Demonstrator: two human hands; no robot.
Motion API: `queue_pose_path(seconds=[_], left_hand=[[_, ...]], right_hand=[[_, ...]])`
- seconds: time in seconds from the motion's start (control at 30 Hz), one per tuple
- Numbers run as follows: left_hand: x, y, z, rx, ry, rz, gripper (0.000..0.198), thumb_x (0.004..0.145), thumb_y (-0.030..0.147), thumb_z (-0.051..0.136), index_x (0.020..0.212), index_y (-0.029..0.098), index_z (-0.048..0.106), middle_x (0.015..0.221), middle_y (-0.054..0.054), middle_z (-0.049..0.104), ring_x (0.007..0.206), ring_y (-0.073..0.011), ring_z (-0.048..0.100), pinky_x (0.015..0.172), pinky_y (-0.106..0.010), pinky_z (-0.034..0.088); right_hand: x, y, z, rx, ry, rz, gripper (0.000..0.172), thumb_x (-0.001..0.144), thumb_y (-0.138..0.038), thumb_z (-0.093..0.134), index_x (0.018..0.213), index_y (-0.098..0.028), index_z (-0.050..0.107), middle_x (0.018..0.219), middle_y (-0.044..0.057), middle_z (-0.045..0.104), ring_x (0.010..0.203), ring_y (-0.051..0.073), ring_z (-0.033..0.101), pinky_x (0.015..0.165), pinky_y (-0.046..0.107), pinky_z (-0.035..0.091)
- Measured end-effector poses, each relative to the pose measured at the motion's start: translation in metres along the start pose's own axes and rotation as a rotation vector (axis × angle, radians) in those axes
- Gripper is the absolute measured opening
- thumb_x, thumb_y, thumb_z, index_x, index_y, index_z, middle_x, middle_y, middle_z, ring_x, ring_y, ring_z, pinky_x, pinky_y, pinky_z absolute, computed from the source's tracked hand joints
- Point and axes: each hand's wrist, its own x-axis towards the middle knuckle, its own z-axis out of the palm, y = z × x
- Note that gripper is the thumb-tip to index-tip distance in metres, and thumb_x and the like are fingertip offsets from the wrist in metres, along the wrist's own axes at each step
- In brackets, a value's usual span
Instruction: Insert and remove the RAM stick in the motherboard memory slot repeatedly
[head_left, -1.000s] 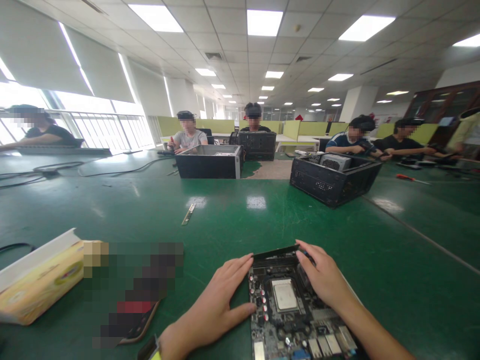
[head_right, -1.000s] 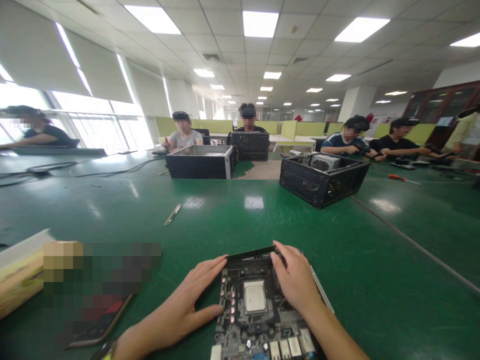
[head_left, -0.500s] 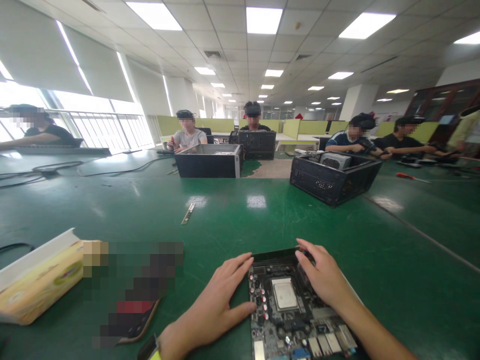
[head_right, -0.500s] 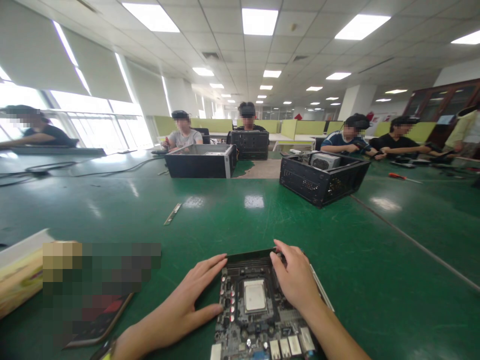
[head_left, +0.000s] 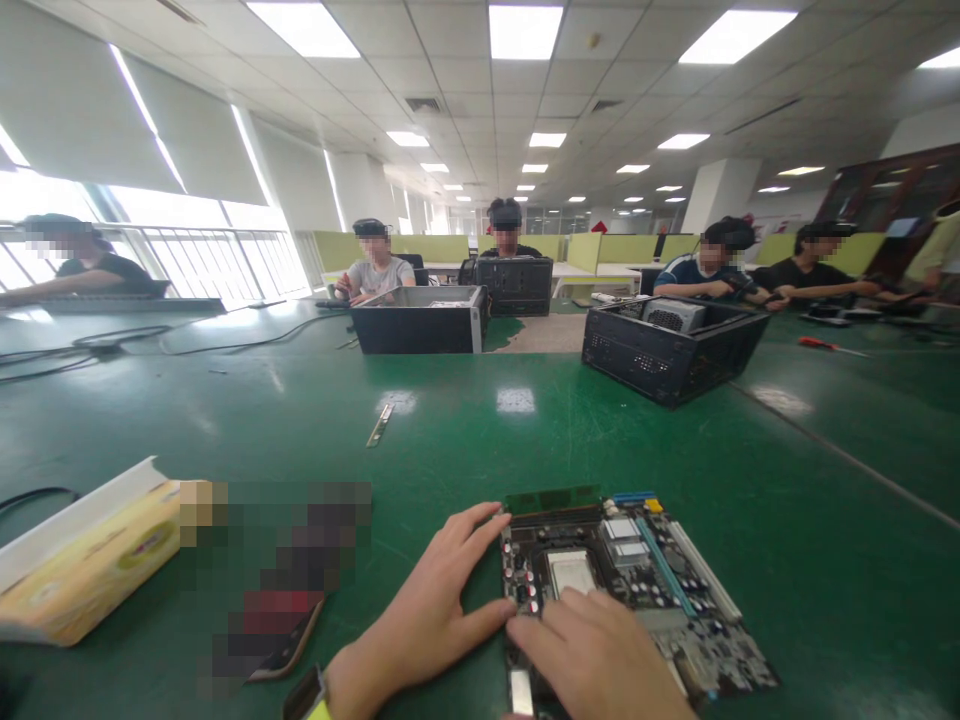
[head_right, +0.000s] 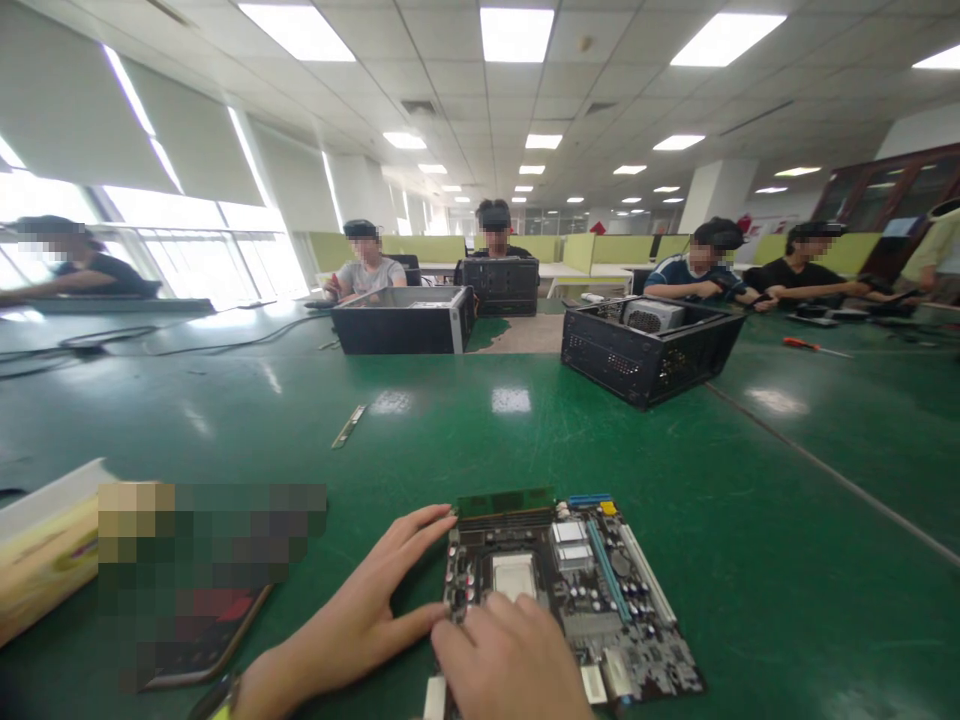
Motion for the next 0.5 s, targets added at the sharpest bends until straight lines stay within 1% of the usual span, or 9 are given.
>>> queue_pose_path(seconds=[0.07,0.1,0.17,0.2,0.23,0.33,0.4,0.43,0.5], left_hand=[[0.0,0.001,-0.002,0.007,0.044,-0.004,0.058,0.084,0.03,0.06,0.137,0.026,0.037,0.142,-0.008,0.038,0.13,-0.0257,0.037,0.11,-0.043,0.032],[0.001,0.0,-0.003,0.014,0.068,-0.008,0.054,0.084,0.028,0.058,0.135,0.026,0.039,0.14,-0.008,0.04,0.128,-0.0253,0.039,0.109,-0.042,0.034],[0.001,-0.001,-0.006,0.031,0.114,-0.017,0.049,0.085,0.026,0.057,0.131,0.026,0.043,0.135,-0.008,0.044,0.125,-0.025,0.043,0.107,-0.041,0.036],[0.0,-0.001,-0.007,0.04,0.133,-0.023,0.047,0.085,0.025,0.056,0.13,0.026,0.045,0.133,-0.008,0.046,0.124,-0.0251,0.044,0.106,-0.041,0.038],[0.0,-0.002,-0.008,0.049,0.148,-0.029,0.046,0.085,0.025,0.056,0.129,0.026,0.045,0.132,-0.008,0.047,0.122,-0.0251,0.045,0.105,-0.041,0.039],[-0.001,-0.004,-0.009,0.071,0.176,-0.046,0.044,0.086,0.026,0.054,0.129,0.026,0.045,0.13,-0.008,0.047,0.121,-0.0249,0.046,0.104,-0.041,0.04],[-0.002,-0.004,-0.01,0.076,0.182,-0.047,0.044,0.087,0.026,0.053,0.13,0.026,0.044,0.13,-0.007,0.047,0.12,-0.0246,0.047,0.104,-0.04,0.04],[-0.002,-0.004,-0.009,0.076,0.182,-0.044,0.044,0.087,0.026,0.053,0.13,0.026,0.044,0.13,-0.007,0.048,0.12,-0.0244,0.047,0.103,-0.04,0.04],[-0.002,-0.003,-0.009,0.073,0.173,-0.033,0.044,0.086,0.025,0.053,0.129,0.026,0.045,0.128,-0.007,0.048,0.118,-0.0239,0.049,0.102,-0.04,0.041]], right_hand=[[-0.002,-0.01,0.02,-0.073,0.038,-0.002,0.04,0.064,-0.062,0.065,0.069,-0.022,0.064,0.059,0.001,0.066,0.052,0.019,0.059,0.046,0.028,0.032],[-0.002,-0.014,0.026,-0.083,0.035,-0.003,0.036,0.063,-0.059,0.066,0.065,-0.023,0.063,0.056,0.0,0.065,0.05,0.018,0.058,0.044,0.027,0.029],[-0.001,-0.014,0.026,-0.071,-0.007,-0.004,0.027,0.065,-0.05,0.067,0.061,-0.023,0.061,0.055,-0.001,0.065,0.05,0.017,0.059,0.043,0.026,0.027],[0.0,-0.011,0.02,-0.063,-0.04,0.02,0.022,0.068,-0.045,0.065,0.061,-0.024,0.061,0.056,-0.001,0.066,0.051,0.016,0.059,0.043,0.026,0.027],[0.001,-0.004,0.012,-0.065,-0.072,0.087,0.018,0.071,-0.04,0.062,0.062,-0.024,0.062,0.057,-0.001,0.066,0.053,0.017,0.06,0.044,0.026,0.028],[0.004,0.036,-0.017,-0.141,-0.154,0.465,0.021,0.081,-0.031,0.047,0.068,-0.025,0.063,0.066,0.003,0.069,0.06,0.019,0.064,0.048,0.027,0.03],[0.004,0.07,-0.032,-0.215,-0.183,0.698,0.025,0.084,-0.032,0.042,0.071,-0.025,0.063,0.07,0.005,0.071,0.062,0.023,0.065,0.048,0.028,0.029],[0.003,0.086,-0.037,-0.225,-0.185,0.771,0.026,0.085,-0.032,0.04,0.074,-0.025,0.063,0.073,0.006,0.071,0.064,0.024,0.065,0.048,0.028,0.029],[0.001,0.11,-0.042,-0.205,-0.187,0.835,0.026,0.085,-0.034,0.041,0.078,-0.026,0.064,0.077,0.006,0.071,0.069,0.025,0.065,0.05,0.029,0.031]])
